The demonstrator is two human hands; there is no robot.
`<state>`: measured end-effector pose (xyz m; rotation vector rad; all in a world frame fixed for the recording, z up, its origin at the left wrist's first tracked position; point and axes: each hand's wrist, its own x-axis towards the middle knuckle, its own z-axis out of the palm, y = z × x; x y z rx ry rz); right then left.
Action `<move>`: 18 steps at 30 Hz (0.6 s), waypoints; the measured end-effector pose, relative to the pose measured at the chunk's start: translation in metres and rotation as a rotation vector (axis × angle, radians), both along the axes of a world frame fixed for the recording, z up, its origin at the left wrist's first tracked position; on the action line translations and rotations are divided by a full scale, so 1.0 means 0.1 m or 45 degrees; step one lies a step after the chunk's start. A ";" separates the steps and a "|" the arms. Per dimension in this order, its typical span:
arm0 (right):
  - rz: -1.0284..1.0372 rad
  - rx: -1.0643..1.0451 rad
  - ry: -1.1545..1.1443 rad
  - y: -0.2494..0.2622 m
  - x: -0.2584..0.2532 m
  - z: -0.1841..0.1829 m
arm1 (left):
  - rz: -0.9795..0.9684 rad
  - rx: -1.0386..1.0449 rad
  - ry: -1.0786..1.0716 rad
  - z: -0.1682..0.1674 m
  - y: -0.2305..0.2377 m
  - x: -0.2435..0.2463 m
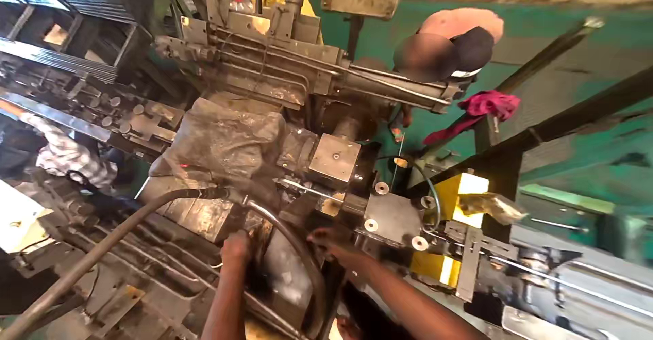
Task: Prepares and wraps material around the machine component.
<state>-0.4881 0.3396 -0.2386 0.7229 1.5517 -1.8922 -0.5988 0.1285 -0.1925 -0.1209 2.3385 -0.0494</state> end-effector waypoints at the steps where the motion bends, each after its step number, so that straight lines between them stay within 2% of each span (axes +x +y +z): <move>1: -0.036 -0.016 -0.010 0.09 -0.01 -0.05 | 0.045 0.037 -0.029 -0.25 -0.05 -0.16; 3: -0.065 0.064 0.031 0.27 -0.03 -0.18 | 0.217 0.231 -0.069 -0.68 -0.10 -0.37; 5: -0.027 0.329 0.181 0.41 -0.09 -0.37 | 0.471 0.552 -0.017 -1.02 -0.10 -0.47; 8: 0.123 0.672 0.566 0.51 -0.36 -0.64 | 0.927 0.927 -0.085 -1.35 -0.01 -0.53; 9: 0.162 0.725 0.717 0.51 -0.50 -0.70 | 1.082 1.018 -0.154 -1.42 0.01 -0.54; 11: 0.188 0.769 0.973 0.44 -0.84 -0.78 | 1.347 1.278 -0.079 -1.44 0.11 -0.49; 13: 0.282 0.755 1.065 0.34 -1.20 -0.81 | 1.411 1.594 0.002 -1.45 0.22 -0.49; 16: 0.702 0.732 0.906 0.17 -1.67 -0.82 | 1.368 1.963 -0.181 -1.63 0.26 -0.65; 18: 0.893 0.778 0.872 0.08 -1.83 -0.85 | 1.398 2.089 -0.297 -1.66 0.24 -0.69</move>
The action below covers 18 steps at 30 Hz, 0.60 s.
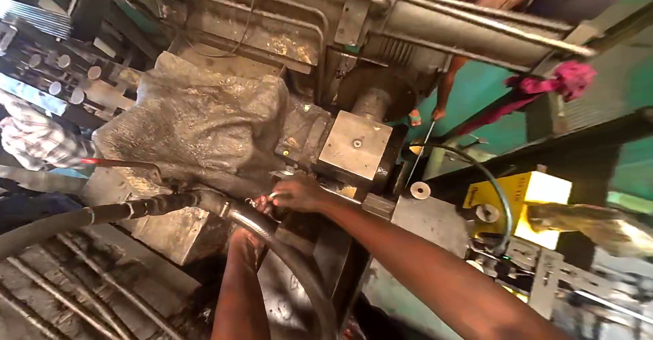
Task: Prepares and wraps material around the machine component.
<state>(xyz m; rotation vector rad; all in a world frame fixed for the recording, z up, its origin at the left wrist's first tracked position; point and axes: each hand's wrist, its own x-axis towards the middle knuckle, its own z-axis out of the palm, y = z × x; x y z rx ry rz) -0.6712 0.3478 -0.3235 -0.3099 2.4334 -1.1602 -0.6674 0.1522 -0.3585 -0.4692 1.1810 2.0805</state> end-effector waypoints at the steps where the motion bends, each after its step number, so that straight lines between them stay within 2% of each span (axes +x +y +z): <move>1: 0.052 0.066 0.005 0.00 -0.03 0.02 | -0.042 -0.050 0.015 -0.03 -0.03 0.00; 2: 0.073 0.086 -0.002 0.04 -0.02 0.08 | -0.076 -0.168 0.032 -0.01 -0.05 0.02; 4: -0.047 -0.012 0.041 0.19 0.07 0.19 | -0.205 -0.486 0.071 0.07 -0.11 0.06; 7: -0.475 -0.106 0.093 0.55 0.42 0.30 | -0.540 -0.972 0.057 0.11 -0.30 0.13; 9: -0.787 -0.156 0.124 0.80 0.83 0.27 | -0.465 -1.007 -0.001 0.19 -0.37 0.19; 11: -1.051 -0.203 -0.043 0.80 1.39 0.24 | -0.421 -0.997 -0.023 0.24 -0.38 0.22; 12: -1.096 -0.235 -0.183 0.68 1.68 0.23 | -0.448 -1.013 -0.041 0.25 -0.36 0.24; 14: -0.960 -0.400 -0.544 0.23 2.12 0.29 | -0.495 -1.023 -0.107 0.26 -0.30 0.29; 16: -0.869 -0.605 -0.757 -0.36 2.27 0.27 | -0.493 -0.993 -0.158 0.33 -0.23 0.35; 18: -1.023 -0.786 -0.891 -0.83 2.18 0.24 | -0.469 -0.961 -0.204 0.42 -0.18 0.42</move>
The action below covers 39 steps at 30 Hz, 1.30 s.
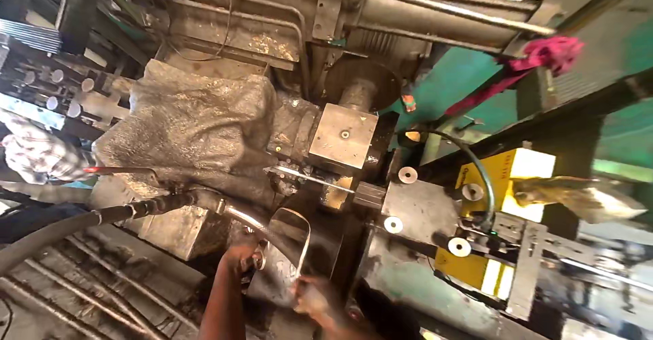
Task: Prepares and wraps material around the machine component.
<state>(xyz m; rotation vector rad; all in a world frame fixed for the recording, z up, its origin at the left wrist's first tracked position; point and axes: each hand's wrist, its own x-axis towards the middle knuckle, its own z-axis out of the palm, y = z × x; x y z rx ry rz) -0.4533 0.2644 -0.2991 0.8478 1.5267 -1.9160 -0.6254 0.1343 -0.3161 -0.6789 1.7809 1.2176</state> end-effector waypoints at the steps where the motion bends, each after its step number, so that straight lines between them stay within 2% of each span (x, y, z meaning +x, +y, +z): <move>1: -0.145 -0.082 -0.053 -0.16 -0.12 0.04 | 0.012 -0.009 0.001 0.05 0.03 0.02; 4: -0.479 -0.224 -0.234 -0.45 -0.50 0.14 | -0.033 -0.067 0.067 0.17 0.08 0.08; 8: -0.718 -0.293 -0.311 -0.74 -0.67 0.01 | -0.171 -0.006 0.082 0.28 0.04 0.16; 11: -0.883 -0.413 -0.399 -0.77 -0.76 -0.05 | -0.276 0.048 0.047 0.38 0.02 0.21; 13: -0.929 -0.563 -0.428 -0.74 -0.77 -0.12 | -0.393 0.007 0.057 0.40 0.01 0.19; 16: -0.938 -0.714 -0.463 -0.73 -0.73 -0.26 | -0.620 -0.191 0.099 0.33 0.07 0.16; 18: -0.943 -0.766 -0.540 -0.74 -0.70 -0.31 | -0.653 -0.219 0.092 0.26 0.07 0.14; 22: -0.757 -0.833 -0.543 -0.65 -0.67 -0.34 | -0.581 -0.105 0.053 0.21 0.02 0.13; 25: -0.432 -0.745 -0.515 -0.45 -0.54 -0.12 | -0.566 -0.143 0.217 0.12 -0.05 0.10; 27: -0.279 -0.449 -0.206 -0.21 -0.32 0.05 | -0.523 -0.157 0.329 0.05 -0.09 0.07; 30: -0.445 0.281 0.366 0.31 -0.12 -0.06 | -0.429 -0.148 0.388 -0.05 -0.06 0.08; 31: -0.510 0.483 0.522 0.49 -0.17 -0.15 | -0.403 -0.136 0.422 -0.08 -0.04 0.06; 33: -0.418 0.760 0.757 0.84 -0.45 -0.24 | -0.410 -0.138 0.463 -0.11 0.00 0.01; 36: 0.120 0.891 0.894 1.08 -1.14 -0.24 | -0.481 -0.248 0.432 -0.14 0.04 -0.11; 39: 0.841 0.796 0.644 1.03 -1.87 -0.29 | -0.337 -0.143 0.525 -0.19 0.09 -0.15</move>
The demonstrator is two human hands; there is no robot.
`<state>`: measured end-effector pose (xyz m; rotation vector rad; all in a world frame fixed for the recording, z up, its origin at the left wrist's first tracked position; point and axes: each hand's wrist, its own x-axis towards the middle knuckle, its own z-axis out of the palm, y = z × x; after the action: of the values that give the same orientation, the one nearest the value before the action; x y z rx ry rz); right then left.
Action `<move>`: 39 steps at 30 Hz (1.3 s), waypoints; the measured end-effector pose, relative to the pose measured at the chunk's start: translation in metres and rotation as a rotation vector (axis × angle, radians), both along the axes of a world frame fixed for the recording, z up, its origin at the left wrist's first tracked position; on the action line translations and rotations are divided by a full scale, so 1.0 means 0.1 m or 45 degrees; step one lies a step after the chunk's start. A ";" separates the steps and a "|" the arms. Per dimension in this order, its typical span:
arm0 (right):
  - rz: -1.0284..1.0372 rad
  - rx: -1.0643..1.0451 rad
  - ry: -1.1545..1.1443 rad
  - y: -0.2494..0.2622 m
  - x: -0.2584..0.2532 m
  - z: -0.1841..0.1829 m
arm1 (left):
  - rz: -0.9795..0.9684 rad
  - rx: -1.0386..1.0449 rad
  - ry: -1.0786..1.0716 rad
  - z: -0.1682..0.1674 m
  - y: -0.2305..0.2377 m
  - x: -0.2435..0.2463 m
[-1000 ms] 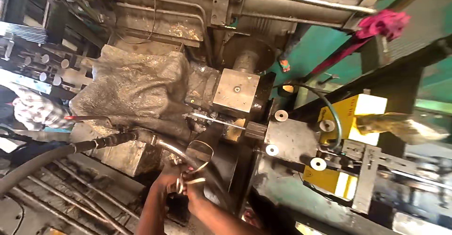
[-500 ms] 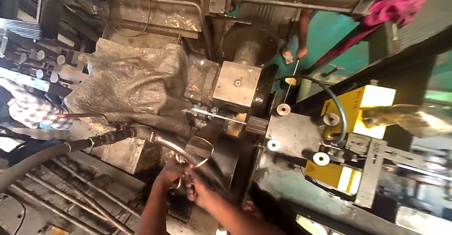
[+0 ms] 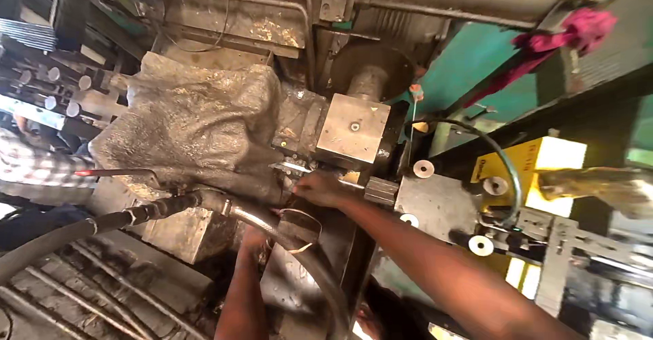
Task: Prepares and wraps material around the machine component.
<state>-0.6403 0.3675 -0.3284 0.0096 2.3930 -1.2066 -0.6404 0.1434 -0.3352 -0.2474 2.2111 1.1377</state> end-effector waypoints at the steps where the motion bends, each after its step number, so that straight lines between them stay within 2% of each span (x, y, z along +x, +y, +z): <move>1: 0.151 0.021 -0.185 -0.08 -0.18 -0.01 | 0.040 0.150 0.090 -0.07 0.00 0.00; 4: 0.350 -0.102 -0.558 -0.34 -0.46 -0.01 | 0.047 0.345 0.200 -0.18 0.00 -0.04; 10: 0.216 -0.411 -0.706 -0.39 -0.54 -0.07 | 0.094 0.489 0.361 -0.23 -0.02 -0.02; 12: 0.181 -0.432 -0.724 -0.37 -0.51 -0.06 | 0.146 0.509 0.305 -0.19 0.01 0.00; 15: 0.185 -0.418 -0.753 -0.35 -0.53 -0.04 | 0.362 0.493 0.117 -0.07 0.07 0.02; 20: 0.199 -0.454 -0.681 -0.38 -0.50 -0.10 | 0.454 0.598 0.039 -0.19 0.01 -0.02; 24: -0.066 -0.387 -0.587 -0.47 -0.38 -0.09 | 0.689 0.787 -0.085 -0.18 0.05 0.05; 27: -0.388 -0.429 -0.497 -0.41 -0.23 -0.10 | 0.944 0.780 -0.077 -0.07 0.07 0.19; 30: -0.770 -0.563 -0.353 -0.11 -0.20 -0.14 | 1.129 0.710 -0.028 0.00 0.05 0.18; 33: -0.985 -0.696 -0.338 0.03 -0.14 -0.12 | 1.061 0.540 -0.036 0.02 0.10 0.18; 36: -1.343 -1.021 -0.425 0.05 -0.07 -0.07 | 0.867 0.262 -0.016 -0.03 0.20 0.22; 37: -1.452 -1.162 -0.450 0.03 -0.05 -0.06 | 0.827 0.220 -0.024 -0.06 0.21 0.23; 39: -1.570 -1.418 -0.466 -0.04 -0.02 -0.04 | 0.800 0.301 -0.047 -0.15 0.20 0.19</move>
<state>-0.6421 0.3633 -0.3328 1.3191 0.9680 -2.5536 -0.6217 0.1630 -0.3505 -0.8951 1.9883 1.6875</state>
